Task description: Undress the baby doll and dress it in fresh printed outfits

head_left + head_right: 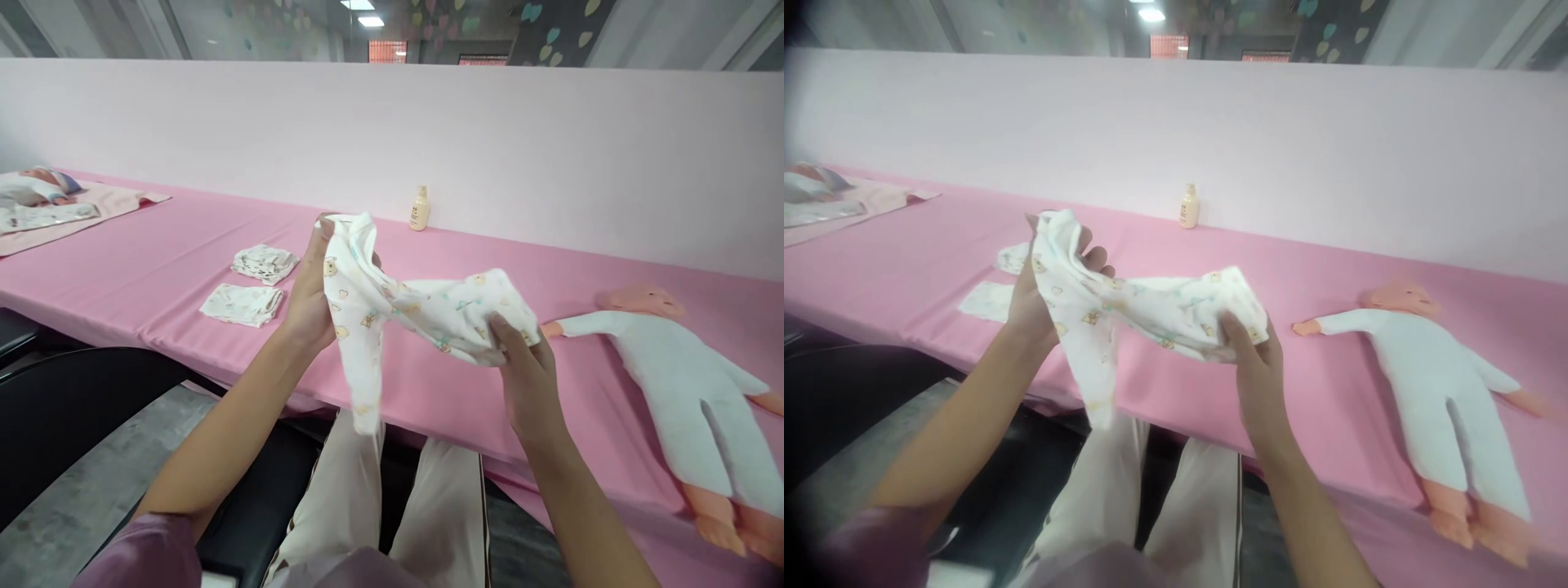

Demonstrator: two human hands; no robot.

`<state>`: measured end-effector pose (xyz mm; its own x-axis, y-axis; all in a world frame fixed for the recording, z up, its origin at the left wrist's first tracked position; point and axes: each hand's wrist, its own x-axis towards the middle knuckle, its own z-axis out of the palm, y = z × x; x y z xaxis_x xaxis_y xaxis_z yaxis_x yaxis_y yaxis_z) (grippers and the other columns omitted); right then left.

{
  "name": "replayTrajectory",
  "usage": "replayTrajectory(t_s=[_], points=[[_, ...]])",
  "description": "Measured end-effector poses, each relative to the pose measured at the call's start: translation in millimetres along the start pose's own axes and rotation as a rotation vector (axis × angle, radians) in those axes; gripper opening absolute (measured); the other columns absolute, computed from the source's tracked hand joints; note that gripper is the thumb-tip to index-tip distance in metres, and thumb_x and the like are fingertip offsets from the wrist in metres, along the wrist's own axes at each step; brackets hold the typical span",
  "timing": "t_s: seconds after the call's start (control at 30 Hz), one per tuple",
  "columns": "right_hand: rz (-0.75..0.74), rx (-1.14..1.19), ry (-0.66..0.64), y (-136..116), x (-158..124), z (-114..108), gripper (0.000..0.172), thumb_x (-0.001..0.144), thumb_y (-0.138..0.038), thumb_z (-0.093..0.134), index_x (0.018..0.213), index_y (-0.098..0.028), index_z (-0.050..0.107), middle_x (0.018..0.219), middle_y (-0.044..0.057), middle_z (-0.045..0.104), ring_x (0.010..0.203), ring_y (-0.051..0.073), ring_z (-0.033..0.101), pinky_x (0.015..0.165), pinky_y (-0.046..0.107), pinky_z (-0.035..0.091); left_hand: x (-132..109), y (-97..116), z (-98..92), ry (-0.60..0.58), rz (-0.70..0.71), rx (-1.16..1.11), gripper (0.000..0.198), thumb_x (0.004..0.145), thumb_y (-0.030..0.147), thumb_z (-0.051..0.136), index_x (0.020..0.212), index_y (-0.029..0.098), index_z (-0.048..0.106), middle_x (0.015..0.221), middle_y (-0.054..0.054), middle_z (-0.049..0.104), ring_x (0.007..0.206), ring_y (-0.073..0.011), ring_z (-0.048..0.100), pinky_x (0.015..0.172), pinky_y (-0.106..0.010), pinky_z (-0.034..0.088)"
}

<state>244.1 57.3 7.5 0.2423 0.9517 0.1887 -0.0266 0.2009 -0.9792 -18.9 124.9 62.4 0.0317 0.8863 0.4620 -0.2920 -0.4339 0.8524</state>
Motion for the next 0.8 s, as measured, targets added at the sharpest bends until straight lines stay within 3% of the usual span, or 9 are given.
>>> replayTrajectory(t_s=[0.13,0.2,0.27,0.37,0.47,0.53,0.63,0.7,0.8], points=[[-0.012,-0.228,0.099,7.9,-13.1,-17.1,0.049,0.095,-0.061,0.081,0.129,-0.028,0.068,0.143,0.010,0.071,0.136,0.031,0.066,0.116,0.053,0.054,-8.0,9.6,15.6,-0.083,-0.057,0.189,0.060,0.106,0.086,0.035,0.104,0.030,0.053,0.087,-0.004,0.058,0.073,-0.0210,0.063,0.058,-0.035,0.049],[-0.173,-0.271,-0.001,-4.8,-23.8,-7.4,0.047,0.101,-0.062,0.074,0.136,-0.030,0.066,0.151,0.010,0.067,0.142,0.029,0.062,0.121,0.053,0.051,-9.2,13.0,26.8,-0.140,-0.061,0.225,0.053,0.110,0.078,0.039,0.103,0.028,0.055,0.087,-0.004,0.056,0.072,-0.0201,0.063,0.059,-0.036,0.051],[-0.306,-0.258,-0.226,-26.5,-32.2,12.7,0.039,0.108,-0.058,0.068,0.136,-0.031,0.066,0.148,0.008,0.069,0.139,0.026,0.064,0.121,0.050,0.051,-7.3,15.4,36.6,-0.235,-0.052,0.229,0.048,0.112,0.070,0.045,0.096,0.026,0.056,0.085,-0.004,0.053,0.069,-0.0189,0.062,0.059,-0.036,0.053],[-0.392,-0.249,-0.341,-58.0,-31.8,47.4,0.033,0.106,-0.057,0.073,0.121,-0.029,0.067,0.122,0.005,0.077,0.111,0.023,0.073,0.102,0.042,0.060,-2.4,19.5,45.6,-0.348,-0.046,0.228,0.050,0.112,0.069,0.045,0.092,0.025,0.058,0.083,-0.004,0.057,0.062,-0.0180,0.061,0.056,-0.038,0.055],[-0.357,-0.250,-0.394,-70.2,-18.3,70.9,0.033,0.109,-0.059,0.067,0.106,-0.027,0.067,0.097,0.001,0.074,0.088,0.020,0.071,0.082,0.037,0.059,-4.7,22.8,47.9,-0.387,-0.067,0.258,0.060,0.113,0.076,0.030,0.102,0.026,0.062,0.090,-0.007,0.065,0.068,-0.0211,0.069,0.059,-0.040,0.061],[-0.319,-0.191,-0.398,-67.9,-8.8,78.6,0.034,0.109,-0.061,0.066,0.110,-0.027,0.067,0.091,0.000,0.071,0.082,0.019,0.068,0.076,0.035,0.057,-12.7,20.9,46.7,-0.324,-0.021,0.311,0.063,0.111,0.081,0.029,0.115,0.027,0.061,0.104,-0.009,0.068,0.088,-0.0247,0.076,0.070,-0.041,0.065],[-0.254,-0.093,-0.329,-60.4,-0.4,81.6,0.035,0.107,-0.063,0.068,0.115,-0.029,0.067,0.089,-0.001,0.066,0.079,0.018,0.065,0.070,0.032,0.055,-28.9,10.2,40.8,-0.099,0.158,0.445,0.056,0.104,0.078,0.059,0.131,0.029,0.053,0.130,-0.012,0.064,0.122,-0.0275,0.071,0.089,-0.040,0.065],[-0.209,-0.063,-0.269,-57.6,1.9,77.4,0.037,0.109,-0.066,0.063,0.115,-0.029,0.067,0.091,0.000,0.065,0.080,0.018,0.064,0.068,0.031,0.055,-36.6,2.4,32.8,-0.004,0.217,0.507,0.047,0.104,0.067,0.069,0.128,0.029,0.054,0.130,-0.010,0.064,0.122,-0.0247,0.068,0.093,-0.038,0.062],[-0.190,-0.123,-0.206,-58.9,4.2,57.3,0.044,0.109,-0.072,0.058,0.103,-0.029,0.064,0.086,0.000,0.059,0.075,0.017,0.059,0.063,0.029,0.052,-39.6,-0.2,14.5,-0.020,0.172,0.490,0.029,0.111,0.056,0.061,0.111,0.027,0.061,0.107,-0.005,0.068,0.098,-0.0193,0.068,0.084,-0.034,0.059]])
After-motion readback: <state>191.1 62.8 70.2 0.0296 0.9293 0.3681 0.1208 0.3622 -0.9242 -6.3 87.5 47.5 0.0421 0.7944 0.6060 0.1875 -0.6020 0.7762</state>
